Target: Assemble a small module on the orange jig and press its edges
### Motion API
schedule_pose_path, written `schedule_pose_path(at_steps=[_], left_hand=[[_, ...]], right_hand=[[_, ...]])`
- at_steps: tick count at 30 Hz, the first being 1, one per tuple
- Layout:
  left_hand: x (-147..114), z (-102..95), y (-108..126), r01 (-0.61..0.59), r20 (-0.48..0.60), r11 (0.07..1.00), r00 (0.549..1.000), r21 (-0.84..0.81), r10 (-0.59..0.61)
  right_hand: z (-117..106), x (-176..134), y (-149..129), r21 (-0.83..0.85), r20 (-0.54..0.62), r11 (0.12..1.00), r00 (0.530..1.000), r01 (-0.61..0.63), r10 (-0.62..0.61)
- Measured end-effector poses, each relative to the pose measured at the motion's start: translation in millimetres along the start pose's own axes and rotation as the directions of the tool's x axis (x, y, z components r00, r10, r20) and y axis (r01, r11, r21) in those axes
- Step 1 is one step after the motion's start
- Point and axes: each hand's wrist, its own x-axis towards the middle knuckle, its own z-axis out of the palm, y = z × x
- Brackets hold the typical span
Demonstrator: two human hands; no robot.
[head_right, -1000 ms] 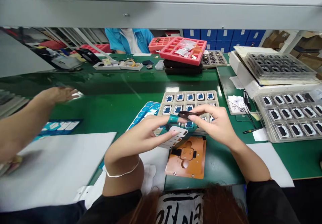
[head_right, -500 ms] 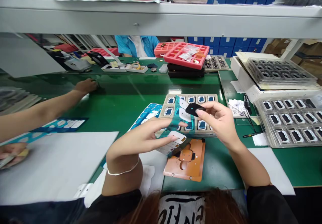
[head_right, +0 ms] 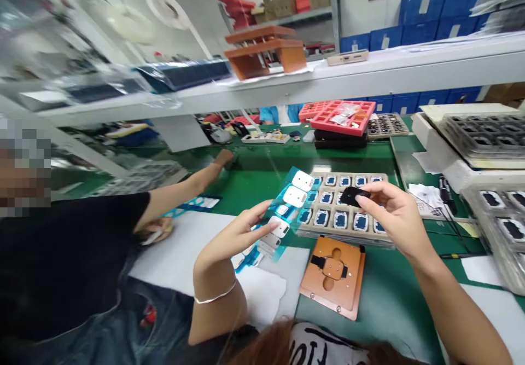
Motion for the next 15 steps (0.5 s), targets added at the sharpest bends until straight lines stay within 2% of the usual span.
schedule_pose_path(at_steps=[3, 6, 11, 15], left_hand=[[-17.7, -11.1, -34.1, 0.253, -0.074, 0.965, 0.966, 0.065, -0.248], [-18.8, -11.8, -67.3, 0.418, -0.144, 0.901, 0.905, 0.118, -0.401], [-4.1, 9.0, -109.2, 0.625, -0.164, 0.751, 0.780, 0.213, -0.604], [1.0, 20.6, -125.6, 0.716, -0.189, 0.627, 0.691, 0.305, -0.697]], right_hand=[[-1.5, -0.6, 0.2, -0.037, 0.038, 0.999, 0.999, 0.006, -0.004], [1.4, -2.2, 0.3, -0.050, 0.115, 0.998, 0.993, 0.029, -0.023], [4.8, -9.4, -3.4, -0.107, 0.186, 0.990, 0.980, 0.087, -0.066], [3.6, -12.4, -5.1, -0.129, 0.181, 0.984, 0.979, 0.122, -0.097]])
